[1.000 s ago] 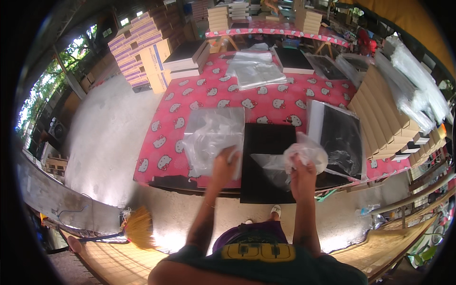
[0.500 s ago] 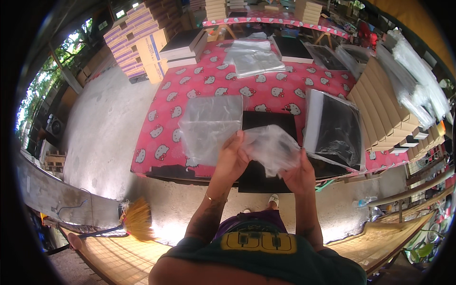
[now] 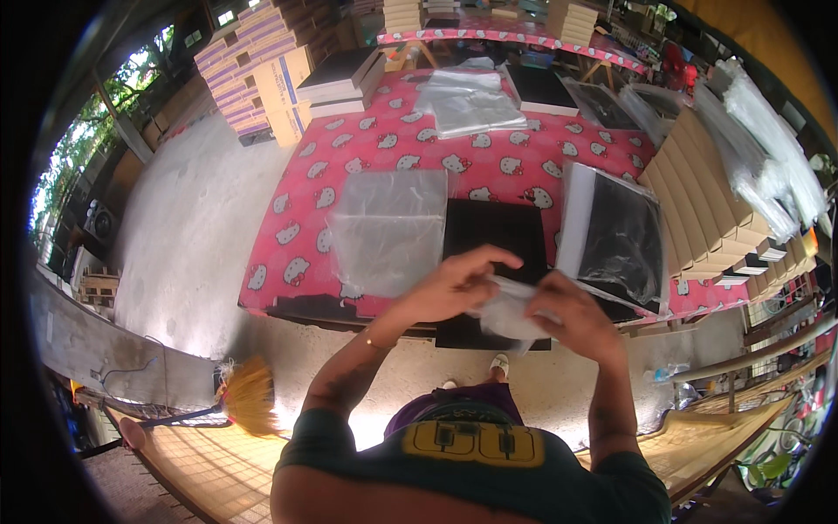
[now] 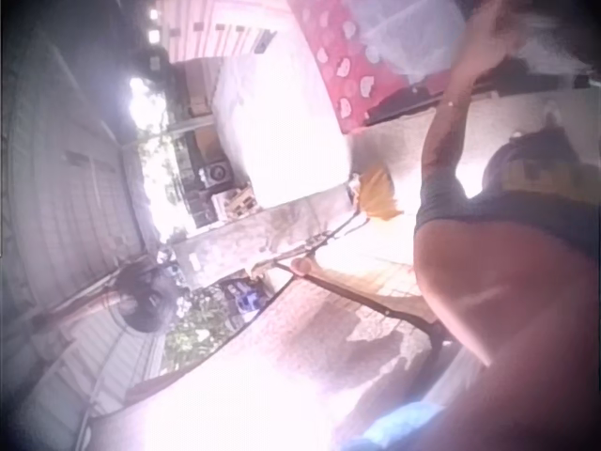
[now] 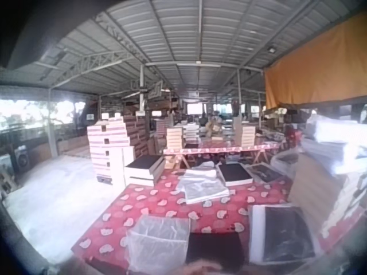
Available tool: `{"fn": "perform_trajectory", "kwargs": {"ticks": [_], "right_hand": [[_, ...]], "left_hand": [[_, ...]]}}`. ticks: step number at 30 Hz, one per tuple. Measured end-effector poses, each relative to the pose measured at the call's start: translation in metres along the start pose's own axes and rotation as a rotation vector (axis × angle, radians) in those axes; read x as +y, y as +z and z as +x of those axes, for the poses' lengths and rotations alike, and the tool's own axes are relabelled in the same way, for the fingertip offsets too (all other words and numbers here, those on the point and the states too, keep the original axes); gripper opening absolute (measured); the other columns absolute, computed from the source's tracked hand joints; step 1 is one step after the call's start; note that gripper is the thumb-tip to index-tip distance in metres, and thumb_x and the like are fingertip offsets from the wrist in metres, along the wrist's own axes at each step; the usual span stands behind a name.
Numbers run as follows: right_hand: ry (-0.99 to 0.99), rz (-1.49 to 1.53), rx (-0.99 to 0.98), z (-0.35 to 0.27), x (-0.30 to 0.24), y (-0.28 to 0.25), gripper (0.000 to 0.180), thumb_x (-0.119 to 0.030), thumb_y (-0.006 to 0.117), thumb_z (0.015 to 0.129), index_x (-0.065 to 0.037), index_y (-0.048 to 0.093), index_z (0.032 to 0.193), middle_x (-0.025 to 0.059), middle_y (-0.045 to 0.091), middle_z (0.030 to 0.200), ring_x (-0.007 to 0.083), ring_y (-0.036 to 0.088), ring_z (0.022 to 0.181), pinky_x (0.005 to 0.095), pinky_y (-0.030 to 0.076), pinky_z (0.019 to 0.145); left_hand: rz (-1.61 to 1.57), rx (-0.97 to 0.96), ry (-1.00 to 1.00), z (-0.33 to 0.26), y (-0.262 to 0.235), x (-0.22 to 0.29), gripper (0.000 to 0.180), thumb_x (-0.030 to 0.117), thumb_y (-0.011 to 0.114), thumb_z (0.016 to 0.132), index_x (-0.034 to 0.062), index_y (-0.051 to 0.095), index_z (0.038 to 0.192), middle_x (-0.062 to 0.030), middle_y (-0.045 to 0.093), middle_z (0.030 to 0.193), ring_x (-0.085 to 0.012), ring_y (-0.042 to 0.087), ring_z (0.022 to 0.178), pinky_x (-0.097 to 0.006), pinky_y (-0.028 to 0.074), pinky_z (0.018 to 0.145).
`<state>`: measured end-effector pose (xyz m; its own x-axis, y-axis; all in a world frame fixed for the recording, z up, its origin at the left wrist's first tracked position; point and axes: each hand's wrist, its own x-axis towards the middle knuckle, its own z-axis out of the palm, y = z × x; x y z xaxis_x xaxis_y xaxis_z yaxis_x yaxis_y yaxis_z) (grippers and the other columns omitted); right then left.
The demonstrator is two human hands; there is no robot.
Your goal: The person places rectangular flat items into plastic bags and stacks them on a table.
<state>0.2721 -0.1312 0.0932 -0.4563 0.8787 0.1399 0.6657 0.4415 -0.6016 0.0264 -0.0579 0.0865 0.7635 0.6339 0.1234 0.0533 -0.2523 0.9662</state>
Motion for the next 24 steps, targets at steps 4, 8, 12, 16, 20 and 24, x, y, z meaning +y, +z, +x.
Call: {"fn": "perform_trajectory", "kwargs": {"ticks": [4,8,12,16,20,24], "right_hand": [[0.467,-0.576,0.227,-0.028,0.065,0.017,0.019,-0.016,0.070,0.077,-0.012,0.068,0.095,0.0105,0.057,0.105,0.0321,0.064,0.083,0.0430,0.052,0.073],[0.517,-0.446,0.217,-0.031,0.055,0.016,0.022,-0.024,0.068,0.080,-0.008,0.069,0.096,0.0099,0.059,0.107,0.0313,0.064,0.083,0.0397,0.052,0.071],[0.447,-0.403,-0.026,-0.053,0.064,0.002,0.031,-0.032,0.064,0.084,-0.005,0.067,0.099,0.0086,0.060,0.097,0.0289,0.063,0.085,0.0383,0.051,0.074],[0.304,0.726,0.103,-0.052,0.081,0.020,0.032,-0.036,0.062,0.087,-0.004,0.065,0.095,0.0055,0.059,0.082,0.0246,0.060,0.085,0.0385,0.048,0.078],[-0.070,1.695,0.150,-0.046,0.102,0.037,0.026,-0.030,0.065,0.086,-0.007,0.063,0.097,0.0029,0.058,0.083,0.0165,0.057,0.084,0.0315,0.047,0.077],[0.260,0.801,-0.386,-0.051,0.084,0.039,0.025,-0.025,0.064,0.088,-0.006,0.063,0.105,0.0042,0.063,0.093,0.0115,0.055,0.084,0.0283,0.045,0.078]], "left_hand": [[0.799,0.151,0.287,-0.014,0.002,-0.015,0.037,-0.004,0.057,0.076,0.0078,0.061,0.111,-0.0101,0.053,0.079,-0.0238,0.059,0.070,-0.037,0.048,0.058],[1.244,0.501,-0.044,-0.025,0.008,-0.056,0.017,0.020,0.065,0.082,0.0047,0.070,0.087,-0.0140,0.051,0.111,-0.0321,0.062,0.080,-0.040,0.055,0.068],[1.218,0.295,0.299,-0.051,-0.040,-0.053,0.038,0.038,0.065,0.084,0.0005,0.069,0.077,-0.0204,0.056,0.114,-0.0347,0.063,0.094,-0.043,0.054,0.070],[-0.727,0.303,-0.126,-0.056,-0.017,-0.020,0.037,0.036,0.067,0.085,-0.0002,0.064,0.089,-0.0093,0.063,0.070,-0.0295,0.063,0.068,-0.040,0.047,0.064],[0.608,-0.271,-0.156,-0.045,-0.002,-0.036,0.029,0.029,0.060,0.091,0.0020,0.061,0.101,-0.0023,0.063,0.075,-0.0183,0.062,0.069,-0.035,0.049,0.065],[-0.542,0.242,0.053,-0.056,-0.009,-0.056,0.026,0.029,0.052,0.097,0.0045,0.062,0.101,-0.0011,0.063,0.084,-0.0120,0.061,0.069,-0.028,0.048,0.059]]}}
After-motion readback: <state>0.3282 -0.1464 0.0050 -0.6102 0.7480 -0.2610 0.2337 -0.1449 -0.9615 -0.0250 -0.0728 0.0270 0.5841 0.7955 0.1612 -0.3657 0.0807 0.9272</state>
